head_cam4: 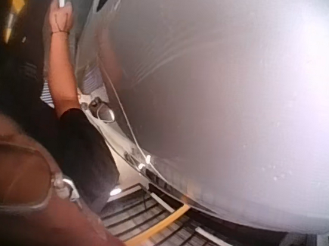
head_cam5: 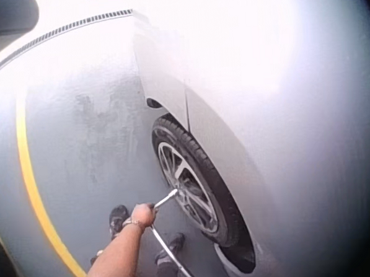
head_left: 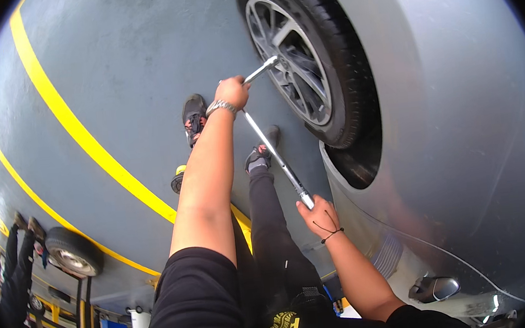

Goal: The person uses a torque wrench to tighten the nuts on a car wheel and then removes the oil dipstick to wipe it with a cloth.

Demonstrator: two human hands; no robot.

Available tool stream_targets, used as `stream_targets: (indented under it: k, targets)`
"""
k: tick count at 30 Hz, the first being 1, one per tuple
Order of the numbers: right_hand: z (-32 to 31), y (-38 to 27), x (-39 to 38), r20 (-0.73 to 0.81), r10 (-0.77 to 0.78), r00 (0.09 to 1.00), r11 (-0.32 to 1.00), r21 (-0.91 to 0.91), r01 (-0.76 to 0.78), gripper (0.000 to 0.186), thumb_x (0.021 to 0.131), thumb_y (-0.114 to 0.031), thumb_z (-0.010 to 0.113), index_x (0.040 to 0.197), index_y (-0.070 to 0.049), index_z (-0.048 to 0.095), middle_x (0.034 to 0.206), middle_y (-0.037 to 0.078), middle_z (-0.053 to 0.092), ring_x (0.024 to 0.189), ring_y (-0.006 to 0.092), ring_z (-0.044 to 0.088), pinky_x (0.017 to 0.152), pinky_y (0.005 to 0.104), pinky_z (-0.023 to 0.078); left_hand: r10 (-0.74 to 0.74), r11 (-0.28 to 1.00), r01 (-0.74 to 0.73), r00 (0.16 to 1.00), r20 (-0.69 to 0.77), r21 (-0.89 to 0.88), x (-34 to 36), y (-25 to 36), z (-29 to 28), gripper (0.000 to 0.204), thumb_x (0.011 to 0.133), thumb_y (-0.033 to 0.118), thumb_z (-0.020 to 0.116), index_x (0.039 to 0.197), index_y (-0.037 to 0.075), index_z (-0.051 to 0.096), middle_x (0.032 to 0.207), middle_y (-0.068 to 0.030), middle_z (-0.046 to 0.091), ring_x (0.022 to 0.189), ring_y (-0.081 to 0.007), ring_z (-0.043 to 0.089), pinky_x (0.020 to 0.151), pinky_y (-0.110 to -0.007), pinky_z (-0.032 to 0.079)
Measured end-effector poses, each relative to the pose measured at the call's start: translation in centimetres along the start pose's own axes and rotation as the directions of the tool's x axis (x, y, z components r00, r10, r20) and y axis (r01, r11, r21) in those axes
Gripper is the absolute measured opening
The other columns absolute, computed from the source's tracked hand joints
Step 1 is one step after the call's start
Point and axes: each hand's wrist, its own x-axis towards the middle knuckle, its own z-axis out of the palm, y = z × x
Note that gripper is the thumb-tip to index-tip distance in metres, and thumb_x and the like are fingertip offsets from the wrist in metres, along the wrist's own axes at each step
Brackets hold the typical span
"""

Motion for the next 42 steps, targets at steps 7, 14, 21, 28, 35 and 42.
stream_targets:
  k: [7,14,21,28,35,42]
  targets:
    - [-3.4,-4.2,1.1,0.022,-0.059,0.998,0.998,0.033,0.059,0.047,0.088,-0.045,0.066,0.092,0.001,0.064,0.081,0.025,0.068,0.083,0.0444,0.066,0.073,0.0491,0.051,0.115,0.981,-0.094,0.987,-0.115,0.170,2.3,0.4,-1.8,0.019,0.089,0.023,0.064,0.097,0.008,0.073,0.096,-0.0173,0.071,0.096,-0.0366,0.066,0.088,-0.046,0.052]
    - [-3.6,-5.2,2.2,0.079,-0.047,0.996,0.997,0.068,0.041,0.045,0.087,-0.042,0.064,0.098,0.001,0.064,0.092,0.026,0.069,0.091,0.0446,0.066,0.078,0.0503,0.051,0.050,0.987,-0.013,0.971,-0.234,0.157,4.2,2.9,-1.9,0.013,0.087,0.017,0.062,0.096,0.010,0.070,0.102,-0.0129,0.070,0.102,-0.0340,0.064,0.088,-0.048,0.051]
    - [6.9,-1.5,8.9,-0.210,0.019,0.977,1.000,0.011,-0.017,0.038,0.078,-0.040,0.067,0.084,-0.003,0.067,0.084,0.026,0.069,0.085,0.0459,0.066,0.076,0.0517,0.053,0.072,0.977,-0.038,0.985,-0.156,0.210,3.4,3.7,-2.1,0.020,0.093,0.028,0.061,0.101,0.012,0.068,0.104,-0.0113,0.070,0.105,-0.0334,0.064,0.090,-0.049,0.049]
    - [6.3,-0.9,9.3,-0.221,-0.043,0.974,0.999,-0.026,0.038,0.039,0.081,-0.043,0.066,0.083,-0.004,0.067,0.082,0.025,0.070,0.081,0.0443,0.068,0.076,0.0510,0.055,0.223,0.949,-0.253,0.961,0.166,0.190,5.7,1.4,-5.0,0.038,0.099,0.041,0.054,0.108,0.006,0.065,0.094,-0.0209,0.070,0.092,-0.0417,0.065,0.080,-0.050,0.051]
    - [1.2,0.6,0.4,-0.048,-0.005,0.999,1.000,-0.018,0.004,0.044,0.082,-0.044,0.068,0.083,-0.001,0.066,0.082,0.025,0.069,0.081,0.0460,0.066,0.074,0.0518,0.052,0.141,0.979,-0.142,0.990,0.017,0.148,-2.9,0.3,-2.1,0.029,0.097,0.032,0.056,0.102,0.007,0.068,0.098,-0.0193,0.070,0.096,-0.0388,0.065,0.085,-0.049,0.051]
    - [0.0,0.4,-3.7,-0.052,-0.020,0.998,0.997,0.071,0.023,0.043,0.085,-0.039,0.070,0.085,0.003,0.063,0.078,0.027,0.066,0.079,0.0464,0.065,0.069,0.0496,0.050,0.187,0.969,-0.188,0.982,0.018,0.161,-3.2,3.1,-2.1,0.023,0.095,0.027,0.057,0.102,0.009,0.070,0.105,-0.0149,0.070,0.102,-0.0345,0.065,0.089,-0.046,0.051]
